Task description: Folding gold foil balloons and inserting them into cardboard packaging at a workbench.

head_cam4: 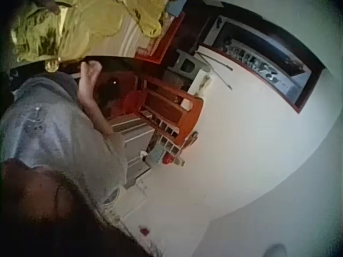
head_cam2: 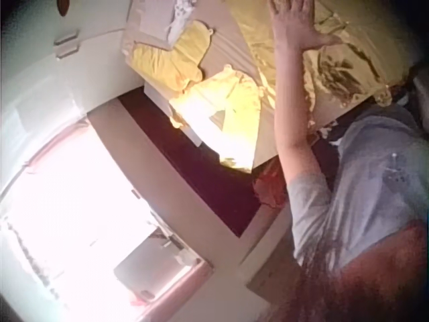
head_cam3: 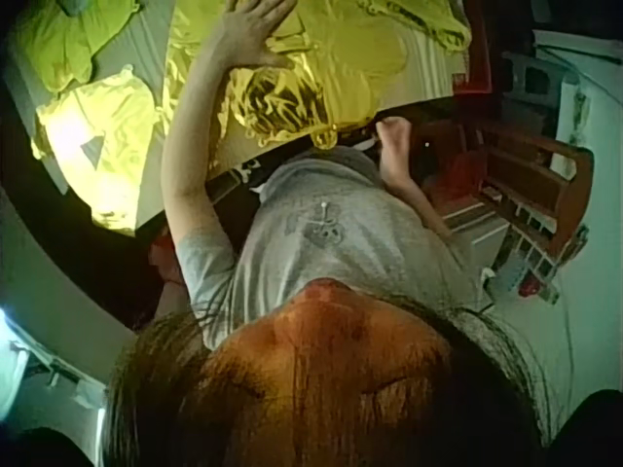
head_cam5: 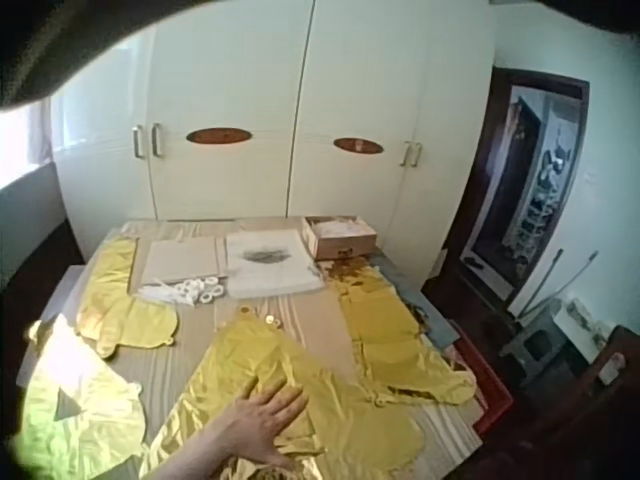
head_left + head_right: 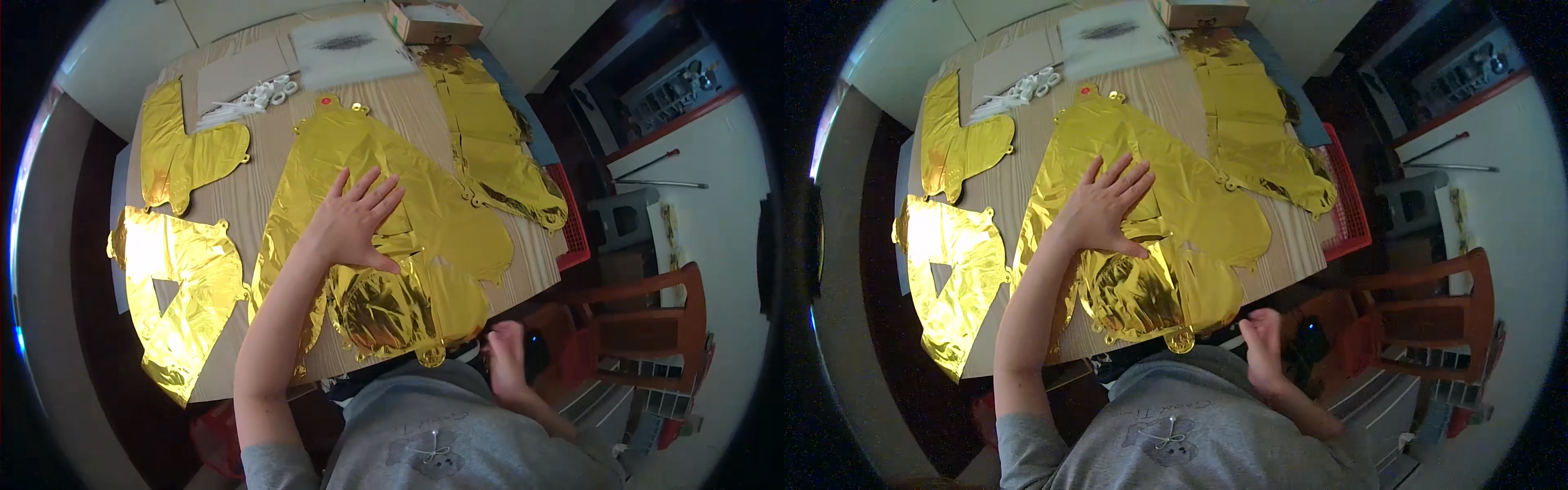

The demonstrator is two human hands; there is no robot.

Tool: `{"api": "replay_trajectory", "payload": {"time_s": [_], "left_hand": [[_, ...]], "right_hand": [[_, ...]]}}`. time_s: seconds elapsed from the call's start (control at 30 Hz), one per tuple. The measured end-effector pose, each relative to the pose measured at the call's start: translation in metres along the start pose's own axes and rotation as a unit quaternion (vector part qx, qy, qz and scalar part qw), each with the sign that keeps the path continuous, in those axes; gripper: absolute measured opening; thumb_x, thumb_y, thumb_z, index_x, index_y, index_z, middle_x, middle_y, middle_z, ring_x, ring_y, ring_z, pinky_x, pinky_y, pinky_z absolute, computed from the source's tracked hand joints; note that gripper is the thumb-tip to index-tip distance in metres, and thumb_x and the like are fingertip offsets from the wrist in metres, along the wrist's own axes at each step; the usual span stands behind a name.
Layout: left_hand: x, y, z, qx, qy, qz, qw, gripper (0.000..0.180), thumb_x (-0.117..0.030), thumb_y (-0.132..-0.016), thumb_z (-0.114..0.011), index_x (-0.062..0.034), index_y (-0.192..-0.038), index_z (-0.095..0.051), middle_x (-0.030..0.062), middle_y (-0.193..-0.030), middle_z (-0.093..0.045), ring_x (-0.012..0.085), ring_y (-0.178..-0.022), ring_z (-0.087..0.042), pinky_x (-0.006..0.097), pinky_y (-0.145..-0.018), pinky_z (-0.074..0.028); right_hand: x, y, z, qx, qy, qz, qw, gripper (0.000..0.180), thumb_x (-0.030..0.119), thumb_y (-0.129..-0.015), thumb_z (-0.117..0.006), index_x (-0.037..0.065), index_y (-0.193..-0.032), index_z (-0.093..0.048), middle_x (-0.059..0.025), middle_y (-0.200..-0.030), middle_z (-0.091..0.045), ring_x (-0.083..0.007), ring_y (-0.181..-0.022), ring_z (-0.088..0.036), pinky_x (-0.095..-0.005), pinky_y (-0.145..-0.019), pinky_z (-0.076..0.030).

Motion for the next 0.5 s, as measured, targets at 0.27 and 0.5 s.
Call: {"api": "replay_trajectory", "payload": {"time_s": [0.27, 0.5], "left_hand": [[0.000, -0.003, 0.002, 0.002, -0.011, -0.004, 1.000, 0.122, -0.086, -0.057, -0.056, -0.0074, -0.147, -0.031, 0.0098, -0.152, -0.032, 0.0320, -0.143, -0.023, 0.056, -0.115, -0.013], [0.001, -0.003, -0.001, 0.009, -0.025, 0.001, 1.000, 0.121, -0.087, -0.059, -0.053, -0.0092, -0.148, -0.029, 0.0084, -0.153, -0.030, 0.0304, -0.143, -0.023, 0.054, -0.116, -0.012]], "right_hand": [[0.011, 0.011, -0.027, 0.170, 0.010, 0.032, 0.985, 0.021, 0.010, -0.090, -0.063, 0.004, -0.110, -0.060, -0.0066, -0.103, -0.064, -0.0140, -0.090, -0.061, -0.0300, -0.074, -0.050], [0.066, -0.010, -0.066, 0.282, 0.347, 0.529, 0.721, 0.016, 0.008, -0.074, -0.070, 0.005, -0.084, -0.058, -0.0130, -0.110, -0.055, -0.0338, -0.115, -0.053, -0.0434, -0.091, -0.047]]}}
Point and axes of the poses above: each hand's wrist, its own y-axis away from the middle knuckle, its own z-axis out of the back of the hand, x = y × z, the point moved 1 cm from there along -y, towards the middle knuckle
